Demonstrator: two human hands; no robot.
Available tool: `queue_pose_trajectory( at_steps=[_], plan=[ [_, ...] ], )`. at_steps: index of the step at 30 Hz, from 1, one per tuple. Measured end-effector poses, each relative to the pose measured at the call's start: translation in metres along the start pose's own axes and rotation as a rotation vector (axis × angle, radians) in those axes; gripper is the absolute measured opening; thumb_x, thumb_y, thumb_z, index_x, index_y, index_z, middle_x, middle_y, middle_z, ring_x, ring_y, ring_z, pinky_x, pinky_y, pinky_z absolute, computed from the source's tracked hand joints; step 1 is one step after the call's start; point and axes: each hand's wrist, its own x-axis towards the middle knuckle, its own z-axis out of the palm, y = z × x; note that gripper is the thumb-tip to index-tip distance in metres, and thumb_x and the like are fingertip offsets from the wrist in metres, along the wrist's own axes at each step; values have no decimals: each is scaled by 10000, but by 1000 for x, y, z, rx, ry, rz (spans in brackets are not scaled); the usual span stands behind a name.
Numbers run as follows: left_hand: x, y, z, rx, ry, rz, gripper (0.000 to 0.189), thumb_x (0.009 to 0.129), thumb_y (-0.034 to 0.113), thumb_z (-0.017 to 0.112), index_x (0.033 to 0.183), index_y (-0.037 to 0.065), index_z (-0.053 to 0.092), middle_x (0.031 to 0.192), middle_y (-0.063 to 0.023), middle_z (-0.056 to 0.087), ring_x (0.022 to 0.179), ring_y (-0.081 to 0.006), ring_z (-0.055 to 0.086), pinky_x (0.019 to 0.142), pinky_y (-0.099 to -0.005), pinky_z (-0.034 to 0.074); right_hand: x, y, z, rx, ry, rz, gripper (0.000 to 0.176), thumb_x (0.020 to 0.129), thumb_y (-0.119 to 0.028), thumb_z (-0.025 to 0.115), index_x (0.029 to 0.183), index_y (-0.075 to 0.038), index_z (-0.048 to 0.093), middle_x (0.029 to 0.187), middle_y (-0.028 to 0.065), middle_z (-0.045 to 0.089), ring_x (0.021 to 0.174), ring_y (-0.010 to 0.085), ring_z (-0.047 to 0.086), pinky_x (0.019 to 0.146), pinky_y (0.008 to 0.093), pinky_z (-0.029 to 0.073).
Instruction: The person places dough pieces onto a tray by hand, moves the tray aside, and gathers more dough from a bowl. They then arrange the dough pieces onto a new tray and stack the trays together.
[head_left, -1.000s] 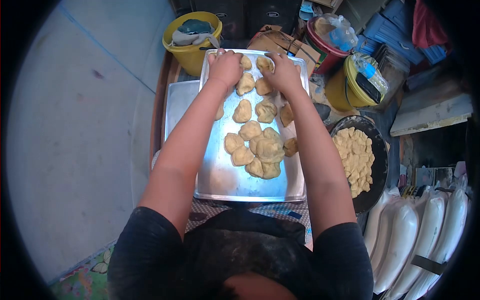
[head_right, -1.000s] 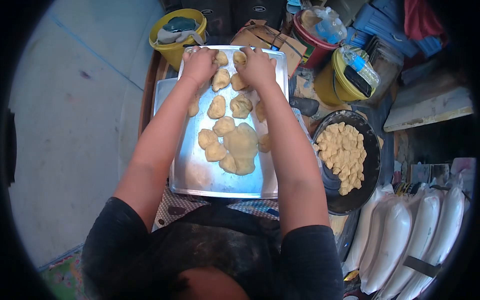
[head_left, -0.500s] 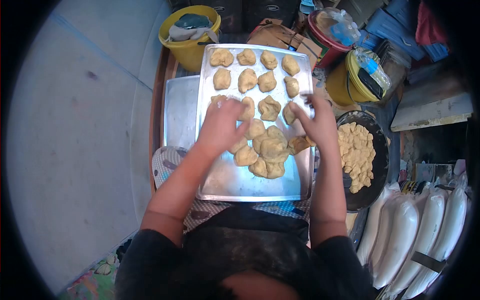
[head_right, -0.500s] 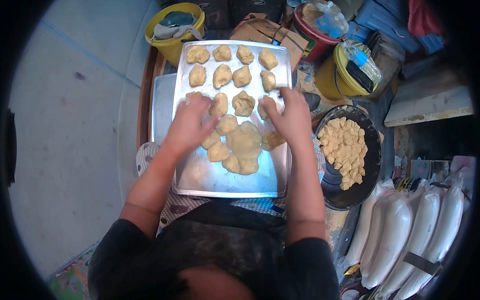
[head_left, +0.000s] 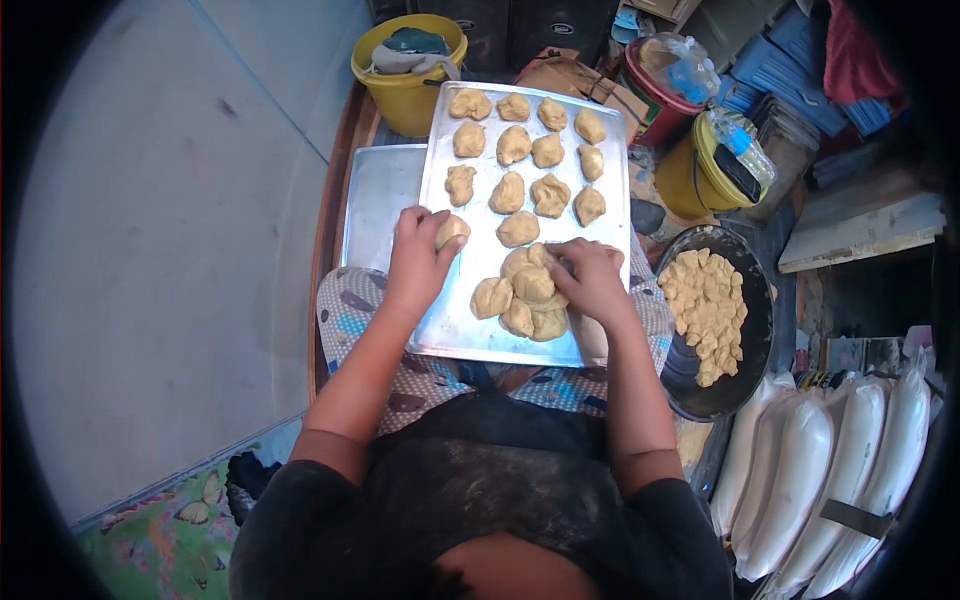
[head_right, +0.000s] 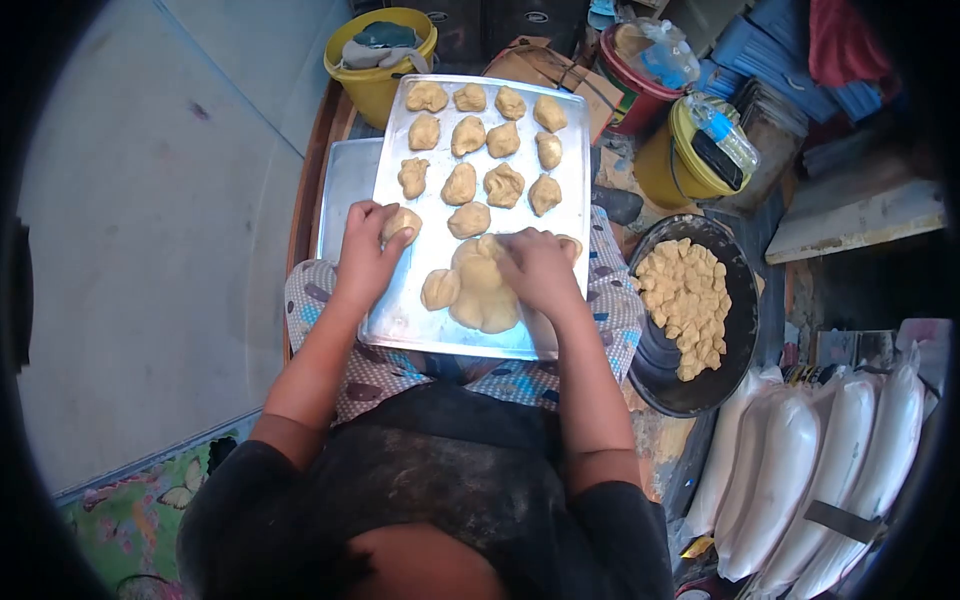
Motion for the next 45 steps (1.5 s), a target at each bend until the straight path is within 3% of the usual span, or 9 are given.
queue_pose_trajectory(
  at_steps=[4, 6, 11, 18, 21, 26, 30, 37, 45],
  plan=[
    [14, 28, 22, 373, 18, 438, 254, 787, 89, 625, 1038, 85, 664, 1157, -105, 562, 1131, -302, 483, 966, -442, 356, 12, 2, -7, 157, -258, 169, 254, 744, -207, 657, 942, -51, 692, 731, 115, 659, 752, 252, 625, 783, 352, 395],
    [28, 30, 41, 271, -144, 603, 267, 791, 83, 599, 1050, 100, 662, 1095, -92, 594, 1083, -280, 523, 932, -425, 374, 16, 13, 3, 362, 54, 310, 262, 729, -201, 666, 945, -53, 690, 715, 136, 663, 668, 260, 636, 736, 344, 423],
    [35, 32, 51, 512, -355, 416, 267, 777, 138, 618, 1037, 91, 657, 1025, -96, 609, 1003, -275, 554, 879, -417, 400, 14, 7, -8, -150, -82, 153, 270, 777, -260, 637, 972, -80, 686, 891, 114, 690, 856, 264, 642, 838, 405, 391],
    [17, 41, 46, 531, -125, 409, 245, 783, 186, 642, 1003, 79, 665, 988, -75, 573, 1005, -278, 521, 861, -409, 391, 5, 20, -21, 193, 103, 274, 296, 731, -197, 703, 986, -51, 668, 927, 134, 668, 862, 287, 628, 827, 384, 435],
    [7, 42, 50, 467, -431, 500, 172, 812, 183, 613, 929, 74, 678, 968, -53, 568, 1039, -260, 486, 882, -416, 349, -5, 43, -24, -1, 243, 197, 289, 732, -145, 699, 996, -36, 655, 963, 155, 639, 858, 302, 625, 813, 394, 470],
    [-4, 48, 33, 428, -520, 497, 149, 810, 194, 613, 881, 75, 666, 948, -61, 567, 1036, -262, 487, 878, -423, 343, 3, 35, -20, 462, 303, 253, 274, 724, -74, 675, 992, -25, 648, 944, 157, 619, 854, 300, 625, 785, 375, 502],
    [-16, 38, 19, 387, -623, 402, 199, 799, 190, 631, 955, 66, 619, 899, -100, 566, 932, -299, 532, 819, -409, 402, 7, 40, -10, 77, 12, 131, 280, 735, -73, 638, 1011, -31, 617, 995, 158, 572, 838, 343, 614, 765, 397, 505],
    [-31, 25, 15, -75, -190, 90, 279, 830, 127, 654, 1074, 16, 579, 919, -170, 643, 861, -315, 635, 776, -352, 493, 33, 30, -9, -69, 161, -1, 377, 735, -188, 654, 1103, -114, 633, 1138, 108, 562, 1073, 315, 508, 920, 428, 396],
    [-29, 19, -16, 63, -254, 157, 269, 808, 127, 657, 1052, 26, 608, 930, -166, 624, 882, -338, 616, 785, -375, 488, 30, 18, -16, -119, 127, 7, 312, 733, -181, 646, 1041, -133, 660, 1023, 74, 596, 990, 286, 520, 880, 425, 390]
  ],
)
